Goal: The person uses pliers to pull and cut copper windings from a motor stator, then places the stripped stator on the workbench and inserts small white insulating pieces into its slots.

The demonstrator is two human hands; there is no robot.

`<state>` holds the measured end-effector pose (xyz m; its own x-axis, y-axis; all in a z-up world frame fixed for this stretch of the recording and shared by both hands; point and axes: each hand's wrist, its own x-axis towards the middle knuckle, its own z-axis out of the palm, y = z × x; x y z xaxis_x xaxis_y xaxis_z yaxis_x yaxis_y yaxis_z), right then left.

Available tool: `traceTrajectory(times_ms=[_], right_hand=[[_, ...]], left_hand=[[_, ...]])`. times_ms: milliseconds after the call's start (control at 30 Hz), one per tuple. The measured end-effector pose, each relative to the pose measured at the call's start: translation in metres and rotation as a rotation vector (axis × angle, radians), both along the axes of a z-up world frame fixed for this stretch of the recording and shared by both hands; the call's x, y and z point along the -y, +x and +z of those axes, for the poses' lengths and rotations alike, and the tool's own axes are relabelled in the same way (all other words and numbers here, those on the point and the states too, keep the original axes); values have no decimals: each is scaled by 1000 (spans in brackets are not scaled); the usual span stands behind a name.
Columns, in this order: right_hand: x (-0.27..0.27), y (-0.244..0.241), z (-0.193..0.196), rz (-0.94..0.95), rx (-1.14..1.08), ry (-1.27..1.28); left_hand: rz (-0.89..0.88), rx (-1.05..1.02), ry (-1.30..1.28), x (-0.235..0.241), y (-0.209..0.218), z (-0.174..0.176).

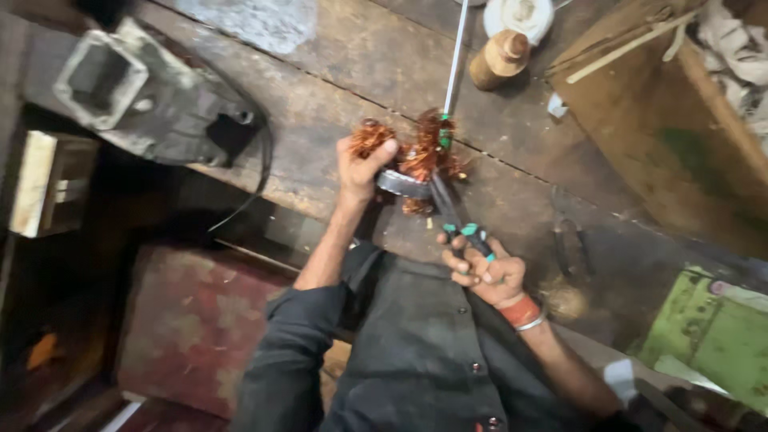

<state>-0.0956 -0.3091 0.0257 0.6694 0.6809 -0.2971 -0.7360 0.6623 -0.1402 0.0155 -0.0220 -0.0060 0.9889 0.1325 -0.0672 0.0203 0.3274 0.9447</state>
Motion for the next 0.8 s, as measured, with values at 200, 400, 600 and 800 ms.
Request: traceTrajectory(times_ms=[200,400,600,800], right_hand=[[23,37,26,262,290,-364],[27,60,87,491,1398,-1319],[15,38,112,519,1281,-1675],[-13,24,109,488,1157,-1628]], left_hand=[[-19,30,-11,-4,-11,5],[-170,-38,133,-10,-13,23],[-164,-113,128,3,-18,48],[521,49,747,6,-60,87]])
